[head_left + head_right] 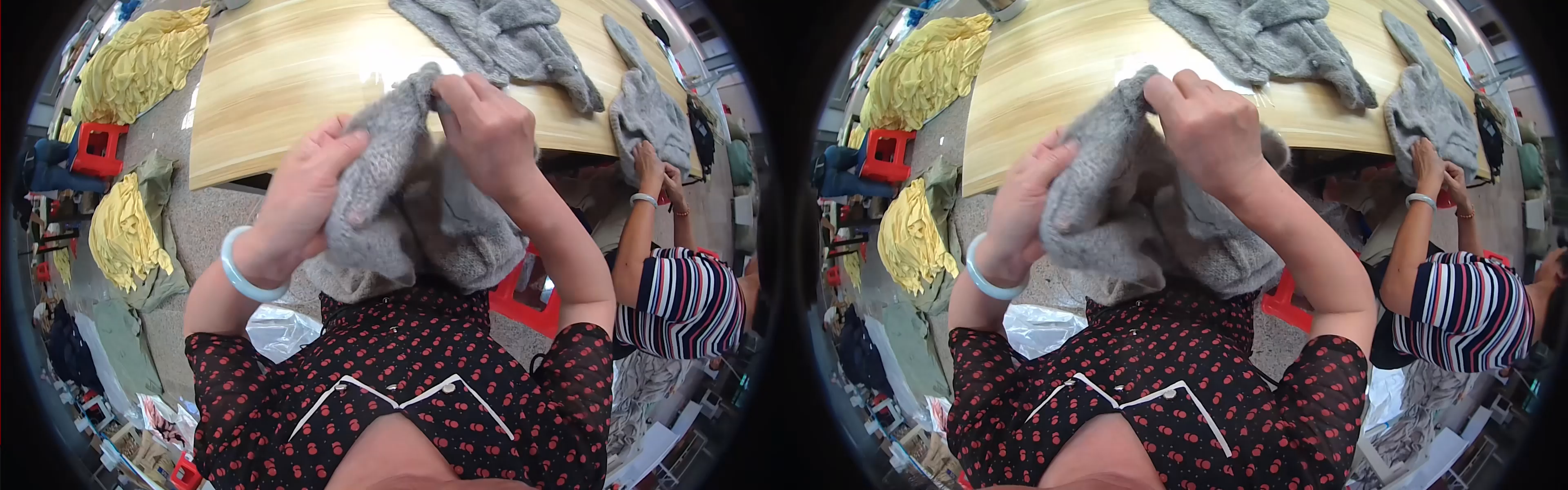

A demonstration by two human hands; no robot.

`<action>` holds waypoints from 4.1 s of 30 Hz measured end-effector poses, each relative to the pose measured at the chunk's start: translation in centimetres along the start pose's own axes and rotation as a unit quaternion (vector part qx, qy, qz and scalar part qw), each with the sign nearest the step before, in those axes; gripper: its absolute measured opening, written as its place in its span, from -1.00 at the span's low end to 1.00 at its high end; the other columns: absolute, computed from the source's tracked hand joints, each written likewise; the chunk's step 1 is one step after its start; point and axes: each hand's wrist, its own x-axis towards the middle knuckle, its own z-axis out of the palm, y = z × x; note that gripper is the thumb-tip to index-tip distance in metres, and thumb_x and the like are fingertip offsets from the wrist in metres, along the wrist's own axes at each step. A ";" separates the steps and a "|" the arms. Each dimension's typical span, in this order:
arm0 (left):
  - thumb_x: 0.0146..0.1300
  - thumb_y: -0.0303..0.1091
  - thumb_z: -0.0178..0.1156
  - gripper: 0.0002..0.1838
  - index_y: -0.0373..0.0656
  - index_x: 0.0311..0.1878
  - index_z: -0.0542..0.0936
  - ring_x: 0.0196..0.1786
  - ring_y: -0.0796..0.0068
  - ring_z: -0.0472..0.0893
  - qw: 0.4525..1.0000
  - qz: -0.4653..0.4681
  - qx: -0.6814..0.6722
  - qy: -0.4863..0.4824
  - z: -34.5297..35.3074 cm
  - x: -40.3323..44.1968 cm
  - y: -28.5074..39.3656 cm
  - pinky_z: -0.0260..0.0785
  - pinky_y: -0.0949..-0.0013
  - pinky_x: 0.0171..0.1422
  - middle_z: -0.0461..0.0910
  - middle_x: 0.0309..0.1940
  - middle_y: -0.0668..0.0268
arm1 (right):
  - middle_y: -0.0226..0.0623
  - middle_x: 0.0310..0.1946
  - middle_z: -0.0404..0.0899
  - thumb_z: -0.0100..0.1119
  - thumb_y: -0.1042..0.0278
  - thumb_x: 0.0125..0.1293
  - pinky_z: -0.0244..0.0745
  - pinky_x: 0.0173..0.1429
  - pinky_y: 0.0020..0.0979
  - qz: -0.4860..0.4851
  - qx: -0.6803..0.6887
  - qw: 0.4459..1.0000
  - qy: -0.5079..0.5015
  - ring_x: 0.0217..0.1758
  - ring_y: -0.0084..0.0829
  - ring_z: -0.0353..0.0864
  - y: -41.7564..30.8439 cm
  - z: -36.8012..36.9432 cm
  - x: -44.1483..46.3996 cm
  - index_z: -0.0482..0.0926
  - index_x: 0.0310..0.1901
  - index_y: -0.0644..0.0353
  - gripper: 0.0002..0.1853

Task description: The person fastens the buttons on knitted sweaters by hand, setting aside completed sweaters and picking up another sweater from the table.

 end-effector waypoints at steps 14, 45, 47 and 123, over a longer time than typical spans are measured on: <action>0.15 -0.46 0.05 -0.90 -0.27 -0.30 0.49 -0.48 0.74 0.37 0.966 -0.071 0.240 0.064 -7.9 0.2 -8.8 0.24 0.60 -0.40 0.47 -0.51 0.47 | -0.17 -0.33 0.52 0.03 0.67 -0.16 0.42 -0.16 -0.38 0.153 0.163 0.968 -0.114 -0.24 -0.19 0.55 3.7 2.6 -7.8 0.52 -0.28 0.24 -0.69; 0.19 -0.41 0.15 -0.89 -0.21 -0.24 0.53 -0.37 0.74 0.45 0.997 -0.068 -0.009 -0.022 -2.7 -0.2 -4.6 0.30 0.63 -0.26 0.52 -0.40 0.46 | -0.35 -0.51 0.44 0.11 0.73 -0.04 0.26 -0.40 -0.58 0.090 0.409 0.900 -0.122 -0.49 -0.54 0.39 -3.9 -0.9 -6.0 0.52 -0.29 0.30 -0.77; 0.24 -0.42 0.10 -0.86 -0.22 -0.16 0.52 -0.22 0.69 0.51 0.997 -0.059 -0.020 -0.054 -3.4 -0.2 -5.0 0.35 0.59 -0.12 0.56 -0.25 0.39 | -0.33 -0.50 0.44 0.11 0.74 -0.03 0.28 -0.39 -0.58 0.100 0.414 0.903 -0.051 -0.48 -0.53 0.40 -3.6 0.1 -6.0 0.51 -0.28 0.31 -0.77; 0.15 -0.63 0.06 -0.79 -0.31 -0.12 0.50 -0.43 0.53 0.52 0.925 0.234 0.293 0.061 -5.2 -1.3 -7.2 0.37 0.48 -0.33 0.50 -0.49 0.21 | -0.14 -0.53 0.48 0.11 0.71 -0.20 0.38 -0.49 -0.41 -0.067 0.322 0.944 0.016 -0.56 -0.24 0.48 -3.0 5.2 -5.6 0.50 -0.27 0.30 -0.67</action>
